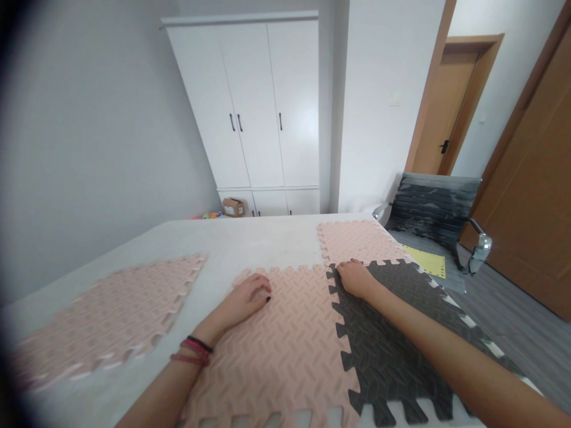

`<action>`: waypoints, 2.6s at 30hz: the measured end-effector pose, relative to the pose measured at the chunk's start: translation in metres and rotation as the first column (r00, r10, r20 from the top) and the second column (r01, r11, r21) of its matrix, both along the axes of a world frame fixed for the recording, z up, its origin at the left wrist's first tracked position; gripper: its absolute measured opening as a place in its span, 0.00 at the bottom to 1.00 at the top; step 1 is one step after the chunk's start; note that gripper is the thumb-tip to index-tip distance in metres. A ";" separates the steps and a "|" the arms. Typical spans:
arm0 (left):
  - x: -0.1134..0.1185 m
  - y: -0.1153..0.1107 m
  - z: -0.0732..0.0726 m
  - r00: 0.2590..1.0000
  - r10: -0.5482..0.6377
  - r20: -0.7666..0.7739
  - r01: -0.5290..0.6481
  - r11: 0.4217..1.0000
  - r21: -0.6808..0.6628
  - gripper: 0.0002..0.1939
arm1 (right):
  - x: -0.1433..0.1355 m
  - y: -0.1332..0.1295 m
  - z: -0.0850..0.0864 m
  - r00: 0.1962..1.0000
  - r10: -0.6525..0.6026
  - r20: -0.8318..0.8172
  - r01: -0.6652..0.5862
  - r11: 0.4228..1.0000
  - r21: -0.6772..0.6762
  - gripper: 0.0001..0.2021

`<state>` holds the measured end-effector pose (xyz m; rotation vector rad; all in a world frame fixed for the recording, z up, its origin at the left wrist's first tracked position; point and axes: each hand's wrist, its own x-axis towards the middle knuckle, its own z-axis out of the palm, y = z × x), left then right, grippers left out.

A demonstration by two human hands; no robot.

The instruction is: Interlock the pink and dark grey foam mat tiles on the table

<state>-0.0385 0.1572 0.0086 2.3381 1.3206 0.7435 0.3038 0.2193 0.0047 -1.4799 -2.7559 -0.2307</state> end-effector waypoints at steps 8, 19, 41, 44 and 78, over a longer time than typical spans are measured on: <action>0.001 -0.003 0.003 1.000 0.001 -0.021 -0.001 1.000 -0.005 0.08 | 0.068 0.011 -0.014 0.947 -0.312 -0.077 0.318 0.944 0.089 0.20; 0.000 -0.002 0.003 0.999 -0.002 -0.035 0.002 1.000 -0.003 0.09 | 0.160 0.036 -0.033 0.943 -0.313 -0.110 0.295 0.943 -0.155 0.24; -0.001 -0.003 -0.001 0.999 -0.005 -0.034 0.005 1.000 -0.002 0.09 | 0.130 0.017 -0.025 0.901 -0.374 0.222 0.356 0.927 0.114 0.23; -0.001 -0.004 0.000 1.000 -0.007 -0.029 0.007 1.000 -0.001 0.09 | 0.124 0.013 -0.023 0.891 -0.378 0.249 0.353 0.925 0.143 0.23; -0.167 -0.099 0.024 0.644 0.622 -0.445 -0.708 0.706 -0.036 0.18 | 0.135 0.002 -0.025 0.921 -0.356 0.159 0.332 0.930 0.159 0.30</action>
